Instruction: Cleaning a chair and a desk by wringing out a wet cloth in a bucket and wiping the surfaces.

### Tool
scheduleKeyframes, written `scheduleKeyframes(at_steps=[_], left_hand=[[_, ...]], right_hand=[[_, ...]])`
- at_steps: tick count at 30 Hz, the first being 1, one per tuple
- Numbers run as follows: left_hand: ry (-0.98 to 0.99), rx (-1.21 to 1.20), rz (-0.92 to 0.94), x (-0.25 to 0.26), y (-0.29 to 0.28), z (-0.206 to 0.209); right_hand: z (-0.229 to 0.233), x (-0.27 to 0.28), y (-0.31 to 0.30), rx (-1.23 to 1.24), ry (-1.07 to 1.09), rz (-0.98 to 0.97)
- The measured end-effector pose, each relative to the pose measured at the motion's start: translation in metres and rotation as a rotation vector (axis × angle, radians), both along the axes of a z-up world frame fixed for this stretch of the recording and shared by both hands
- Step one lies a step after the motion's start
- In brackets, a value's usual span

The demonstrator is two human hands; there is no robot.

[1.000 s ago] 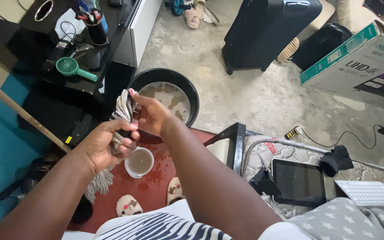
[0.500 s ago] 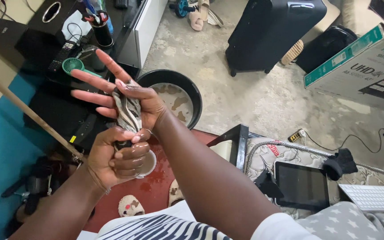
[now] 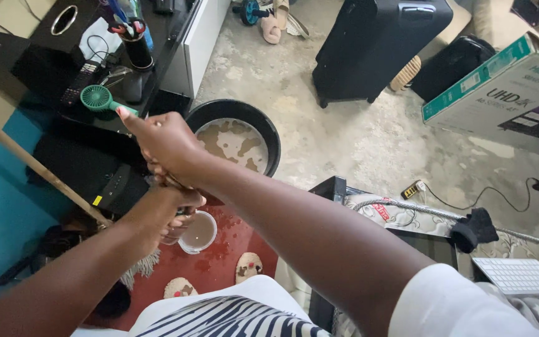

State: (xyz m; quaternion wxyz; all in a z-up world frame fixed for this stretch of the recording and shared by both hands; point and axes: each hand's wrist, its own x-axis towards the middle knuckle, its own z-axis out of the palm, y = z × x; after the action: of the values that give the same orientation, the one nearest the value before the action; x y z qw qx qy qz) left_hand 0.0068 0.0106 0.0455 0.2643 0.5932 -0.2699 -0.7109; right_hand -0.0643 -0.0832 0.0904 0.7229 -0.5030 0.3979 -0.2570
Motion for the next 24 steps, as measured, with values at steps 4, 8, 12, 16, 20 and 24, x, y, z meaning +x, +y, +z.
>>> scheduleKeyframes(at_steps=[4,8,12,16,20,24], left_hand=[[-0.248,0.057,0.041,-0.008,-0.017,-0.038],[-0.834,-0.511,-0.174,0.029,-0.036,-0.188],[-1.957,-0.803,-1.141,0.008,-0.042,-0.142],[-1.965,-0.838,-1.276,0.010,-0.034,-0.117],[-1.811,-0.654,-1.189,0.013,-0.032,-0.096],[-0.953,-0.935,0.146,0.041,-0.060,-0.341]], right_hand=[[-0.038,0.009,-0.011,-0.169,0.229,-0.072],[-0.058,0.014,-0.012,-0.415,0.483,-0.128],[-0.074,0.021,-0.015,-0.492,0.560,-0.120],[-0.085,0.027,-0.018,-0.494,0.570,-0.144],[-0.093,0.032,-0.024,-0.387,0.615,-0.226],[-0.098,0.030,-0.027,-0.173,0.592,-0.340]])
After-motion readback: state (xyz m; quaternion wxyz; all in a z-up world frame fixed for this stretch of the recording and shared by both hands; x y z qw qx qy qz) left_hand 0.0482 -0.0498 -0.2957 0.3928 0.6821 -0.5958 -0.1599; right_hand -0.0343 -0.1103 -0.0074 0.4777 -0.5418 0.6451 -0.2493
